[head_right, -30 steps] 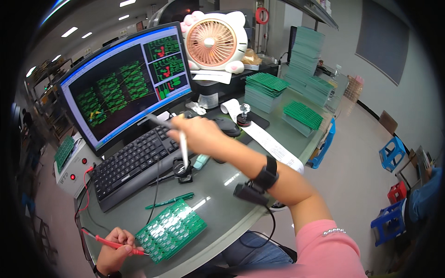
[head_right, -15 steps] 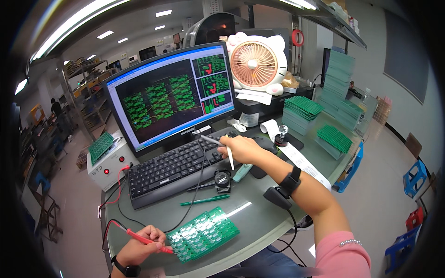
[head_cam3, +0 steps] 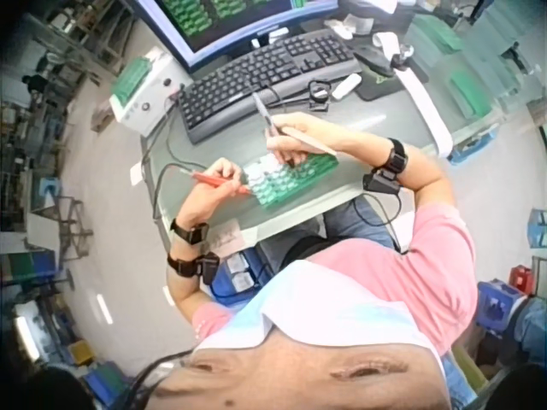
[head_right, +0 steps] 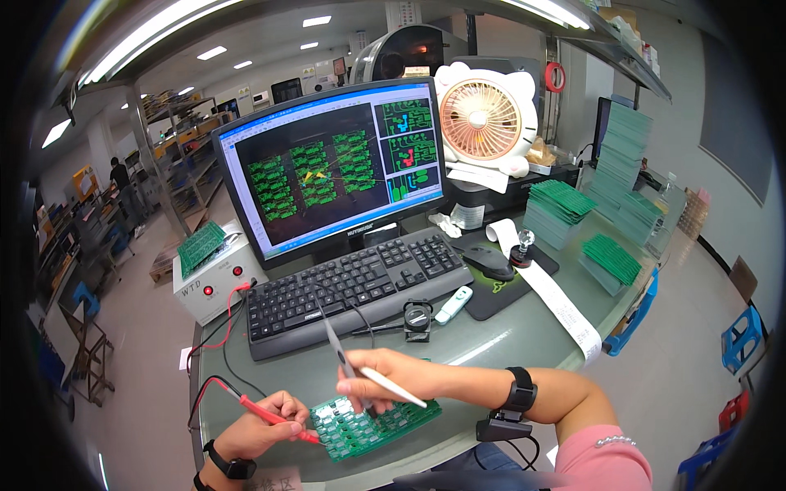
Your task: Testing and marking green printed circuit boards using a multimeter and a pen.
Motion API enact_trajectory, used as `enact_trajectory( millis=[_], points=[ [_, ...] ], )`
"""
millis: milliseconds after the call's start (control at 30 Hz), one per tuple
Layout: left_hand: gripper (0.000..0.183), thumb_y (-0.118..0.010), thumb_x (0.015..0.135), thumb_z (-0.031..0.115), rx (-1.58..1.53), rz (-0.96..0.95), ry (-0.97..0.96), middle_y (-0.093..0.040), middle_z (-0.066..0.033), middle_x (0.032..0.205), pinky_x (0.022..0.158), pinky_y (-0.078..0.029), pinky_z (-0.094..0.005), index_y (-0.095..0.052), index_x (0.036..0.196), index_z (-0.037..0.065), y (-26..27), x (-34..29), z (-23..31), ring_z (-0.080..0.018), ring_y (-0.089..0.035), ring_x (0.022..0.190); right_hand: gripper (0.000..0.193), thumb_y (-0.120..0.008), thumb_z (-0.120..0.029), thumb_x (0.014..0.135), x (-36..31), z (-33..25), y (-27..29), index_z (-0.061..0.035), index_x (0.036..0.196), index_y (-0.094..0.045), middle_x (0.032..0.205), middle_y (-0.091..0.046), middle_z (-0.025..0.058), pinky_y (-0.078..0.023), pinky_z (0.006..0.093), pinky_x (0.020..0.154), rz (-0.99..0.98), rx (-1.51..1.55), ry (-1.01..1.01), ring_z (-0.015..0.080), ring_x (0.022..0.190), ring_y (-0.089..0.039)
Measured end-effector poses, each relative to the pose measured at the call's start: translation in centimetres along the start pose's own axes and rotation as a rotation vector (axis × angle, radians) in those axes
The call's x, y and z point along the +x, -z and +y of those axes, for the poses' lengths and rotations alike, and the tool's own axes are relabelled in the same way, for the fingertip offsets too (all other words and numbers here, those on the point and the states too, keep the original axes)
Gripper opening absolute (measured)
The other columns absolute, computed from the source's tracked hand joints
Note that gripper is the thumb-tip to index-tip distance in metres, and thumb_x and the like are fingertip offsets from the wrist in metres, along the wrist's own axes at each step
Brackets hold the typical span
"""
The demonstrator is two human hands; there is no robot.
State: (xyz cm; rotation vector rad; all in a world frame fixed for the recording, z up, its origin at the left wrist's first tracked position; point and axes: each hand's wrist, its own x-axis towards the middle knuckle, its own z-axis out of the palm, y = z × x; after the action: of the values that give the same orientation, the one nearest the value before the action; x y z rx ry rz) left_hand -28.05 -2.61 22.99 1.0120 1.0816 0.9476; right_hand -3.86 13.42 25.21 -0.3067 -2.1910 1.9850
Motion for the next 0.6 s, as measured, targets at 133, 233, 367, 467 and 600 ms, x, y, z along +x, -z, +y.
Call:
enact_trajectory(
  millis=[133,233,367,467,600],
  points=[
    [0.023,-0.062,0.089,0.004,-0.038,-0.009,0.012,-0.049,-0.0017,0.096,0.079,-0.048,-0.0272,-0.039,0.089,0.009,-0.4,0.1,0.4,-0.0139,-0.061,0.095,0.03,-0.054,-0.035,0.098,0.1,1.4,-0.2,-0.0055,0.097,-0.052,0.08,-0.065,0.003,-0.048,0.0221,0.051,-0.077,0.019,-0.047,0.0082,0.06,-0.06],
    [0.024,-0.062,0.089,0.005,-0.036,-0.004,0.011,-0.049,-0.002,0.096,0.079,-0.046,-0.0275,-0.039,0.089,0.009,-0.4,0.3,0.2,-0.0121,-0.057,0.092,0.03,-0.055,-0.035,0.098,0.2,2.0,-0.2,-0.0056,0.098,-0.052,0.082,-0.066,0.0033,-0.049,0.0228,0.052,-0.086,0.055,-0.068,0.0087,0.061,-0.061],
    [0.027,-0.063,0.086,0.001,-0.084,0.024,-0.071,-0.052,-0.0045,0.095,0.077,-0.05,-0.0287,-0.039,0.086,0.011,-0.6,0.9,-0.1,-0.013,-0.057,0.085,0.03,-0.055,-0.035,0.098,0.4,1.9,-0.1,-0.0055,0.097,-0.052,0.082,-0.066,0.0033,-0.05,0.0235,0.054,-0.088,0.023,-0.08,0.0089,0.061,-0.061],
    [0.027,-0.064,0.085,0.001,-0.058,0.04,-0.064,-0.053,-0.0047,0.094,0.075,-0.05,-0.0285,-0.039,0.087,0.011,-0.6,1.0,0.0,-0.0139,-0.058,0.086,0.028,-0.058,-0.032,0.097,0.3,1.7,-0.2,-0.0047,0.098,-0.052,0.083,-0.066,0.004,-0.052,0.0239,0.056,-0.075,0.082,-0.048,0.0097,0.064,-0.062],
    [0.026,-0.064,0.088,0.006,0.014,0.059,-0.012,-0.049,-0.0025,0.093,0.077,-0.045,-0.027,-0.038,0.087,0.01,-0.6,-0.4,1.4,-0.0095,-0.049,0.085,0.027,-0.063,-0.025,0.094,0.0,1.2,-0.7,-0.0032,0.099,-0.048,0.088,-0.063,0.0068,-0.054,0.0254,0.06,0.01,0.327,0.064,0.0129,0.072,-0.066]
  ],
)
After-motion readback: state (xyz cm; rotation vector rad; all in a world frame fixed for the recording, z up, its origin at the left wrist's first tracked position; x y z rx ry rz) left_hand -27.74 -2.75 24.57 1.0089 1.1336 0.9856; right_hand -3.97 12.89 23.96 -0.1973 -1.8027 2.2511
